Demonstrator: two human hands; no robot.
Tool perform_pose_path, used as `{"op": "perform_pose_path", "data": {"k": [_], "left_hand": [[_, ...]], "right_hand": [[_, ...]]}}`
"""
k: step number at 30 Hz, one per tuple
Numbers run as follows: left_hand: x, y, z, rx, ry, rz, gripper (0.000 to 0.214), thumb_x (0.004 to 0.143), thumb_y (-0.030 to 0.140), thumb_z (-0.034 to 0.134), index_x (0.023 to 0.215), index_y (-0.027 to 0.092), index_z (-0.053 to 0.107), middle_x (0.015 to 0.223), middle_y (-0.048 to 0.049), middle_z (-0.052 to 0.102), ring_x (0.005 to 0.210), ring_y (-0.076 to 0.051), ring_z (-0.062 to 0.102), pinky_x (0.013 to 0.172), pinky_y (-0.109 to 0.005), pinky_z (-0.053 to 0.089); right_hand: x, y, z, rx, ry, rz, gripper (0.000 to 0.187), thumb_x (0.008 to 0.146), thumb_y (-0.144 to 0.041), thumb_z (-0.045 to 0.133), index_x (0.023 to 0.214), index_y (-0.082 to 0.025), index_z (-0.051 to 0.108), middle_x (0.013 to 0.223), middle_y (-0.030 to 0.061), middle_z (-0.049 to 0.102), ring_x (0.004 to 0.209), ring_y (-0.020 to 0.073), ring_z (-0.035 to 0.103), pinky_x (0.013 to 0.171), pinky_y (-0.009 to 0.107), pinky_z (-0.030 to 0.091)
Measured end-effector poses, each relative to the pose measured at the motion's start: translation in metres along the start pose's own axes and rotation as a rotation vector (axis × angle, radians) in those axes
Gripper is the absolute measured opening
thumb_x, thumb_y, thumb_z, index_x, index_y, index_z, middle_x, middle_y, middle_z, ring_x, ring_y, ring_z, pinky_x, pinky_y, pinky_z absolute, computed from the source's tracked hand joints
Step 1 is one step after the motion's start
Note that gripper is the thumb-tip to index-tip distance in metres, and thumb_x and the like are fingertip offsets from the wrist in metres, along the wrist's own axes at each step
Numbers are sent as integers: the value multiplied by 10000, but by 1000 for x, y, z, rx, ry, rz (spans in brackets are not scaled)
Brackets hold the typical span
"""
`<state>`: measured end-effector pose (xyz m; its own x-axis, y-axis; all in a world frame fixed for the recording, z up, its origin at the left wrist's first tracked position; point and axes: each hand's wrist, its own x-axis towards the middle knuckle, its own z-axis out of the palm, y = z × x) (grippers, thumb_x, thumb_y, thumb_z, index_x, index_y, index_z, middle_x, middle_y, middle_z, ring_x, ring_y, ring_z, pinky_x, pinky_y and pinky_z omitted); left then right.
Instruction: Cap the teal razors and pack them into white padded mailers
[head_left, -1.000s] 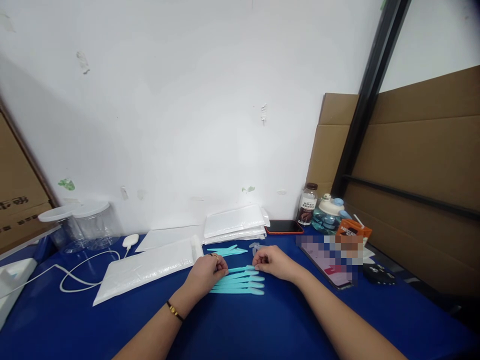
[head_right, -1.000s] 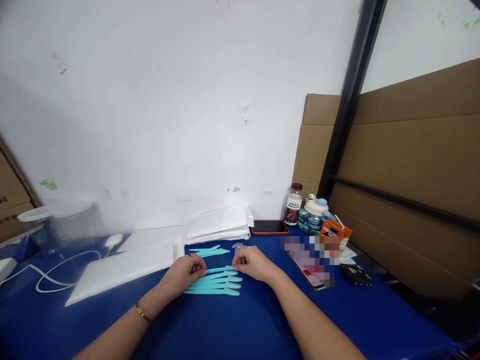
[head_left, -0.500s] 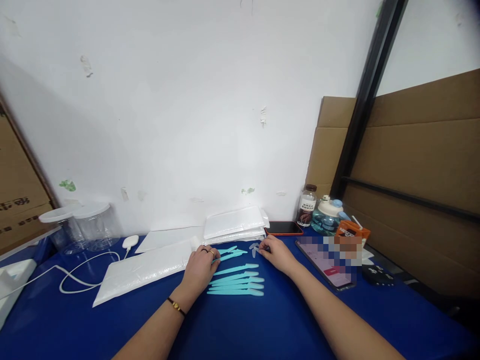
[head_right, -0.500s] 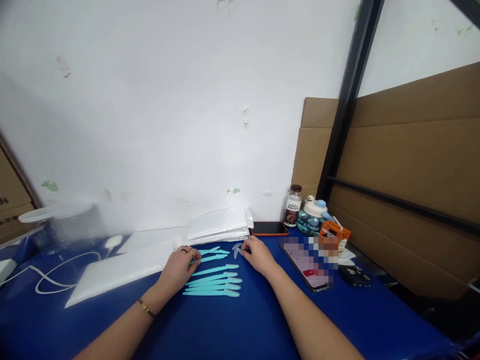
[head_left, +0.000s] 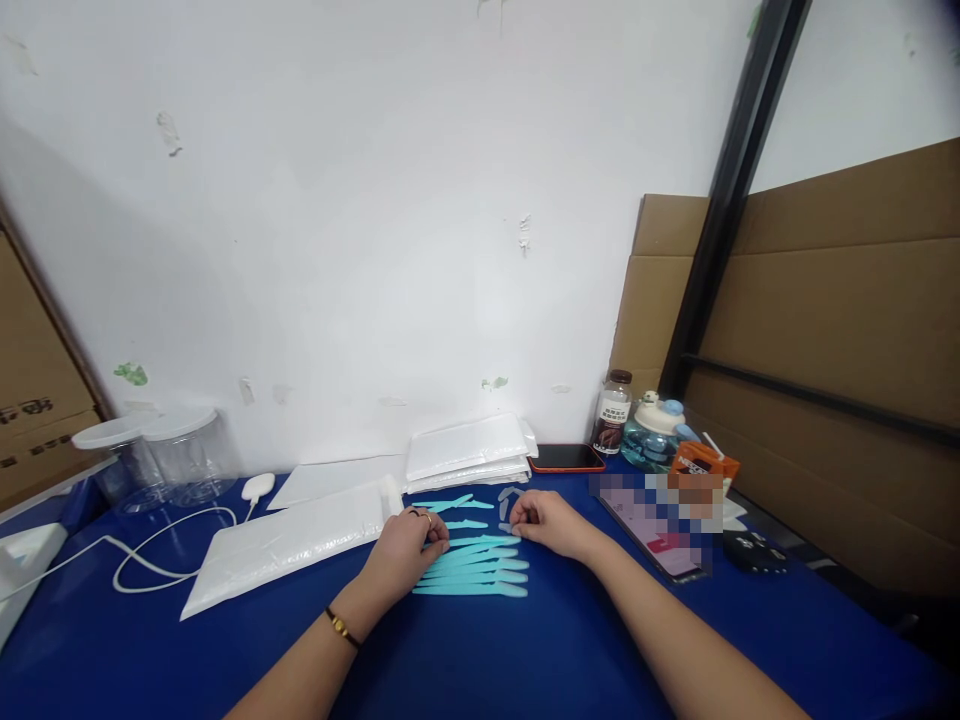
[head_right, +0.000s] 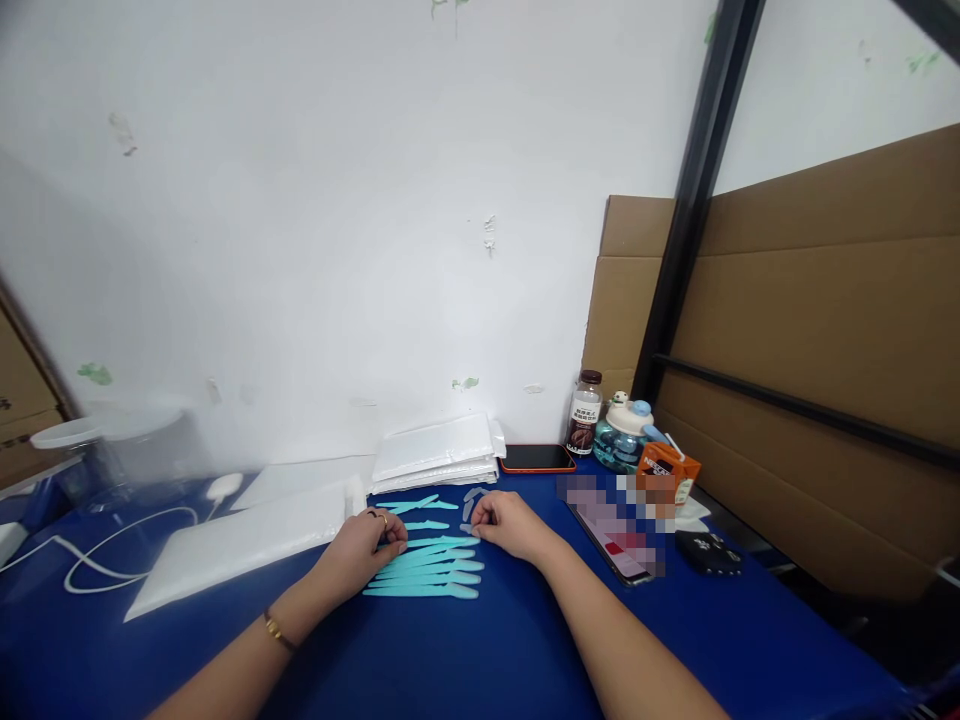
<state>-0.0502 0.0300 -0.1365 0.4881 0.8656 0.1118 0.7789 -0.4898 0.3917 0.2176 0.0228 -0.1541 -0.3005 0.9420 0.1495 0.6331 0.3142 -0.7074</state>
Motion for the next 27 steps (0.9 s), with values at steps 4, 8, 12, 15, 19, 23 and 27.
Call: {"op": "perform_pose_path", "data": {"k": [4,8,12,15,19,23,27], "left_hand": [[-5,3,-2,-35,-56,-22,162,760,331,533,820,224,639,821,-2,632,774,-148,560,645,-231,370],[-7,2,0,-55,-51,-83,175,747,354,534,802,215,625,789,1,628,725,-143,555,595,-223,348],[-7,1,1,-71,-68,-103,189,747,360,527,811,208,620,775,1,626,695,-137,546,576,-220,338],[-5,1,3,-72,-57,-90,188,744,353,532,816,208,628,773,1,622,695,-134,540,579,-219,336],[-1,2,8,-76,-27,-55,175,747,346,541,810,212,634,771,3,621,708,-135,541,597,-221,344],[4,2,12,-99,-44,-29,177,761,354,546,820,213,636,781,4,623,719,-135,556,616,-221,368],[5,0,8,-11,36,5,183,770,357,564,885,231,632,897,-7,623,833,-162,566,716,-248,394]], "right_hand": [[-3,2,-6,27,-98,28,85,690,-215,632,744,-153,654,649,-8,605,569,97,509,521,183,375],[-6,-2,-10,25,-119,48,114,684,-257,653,727,-152,655,631,-7,598,552,96,494,504,184,366],[-6,-4,-8,33,-89,55,119,683,-266,654,724,-154,655,640,-2,601,561,104,504,514,192,374],[-5,-5,-4,54,-77,37,106,679,-252,654,725,-157,654,628,-8,590,553,101,502,514,194,372],[-4,-9,1,68,-91,33,94,669,-240,664,710,-157,647,596,-17,575,526,96,490,492,192,357],[-4,-14,4,53,-97,6,96,690,-257,660,715,-165,654,625,-6,597,555,108,517,507,196,374],[-2,-16,1,-83,38,-62,124,753,-286,615,790,-186,679,746,19,609,631,127,543,581,222,408]]}}
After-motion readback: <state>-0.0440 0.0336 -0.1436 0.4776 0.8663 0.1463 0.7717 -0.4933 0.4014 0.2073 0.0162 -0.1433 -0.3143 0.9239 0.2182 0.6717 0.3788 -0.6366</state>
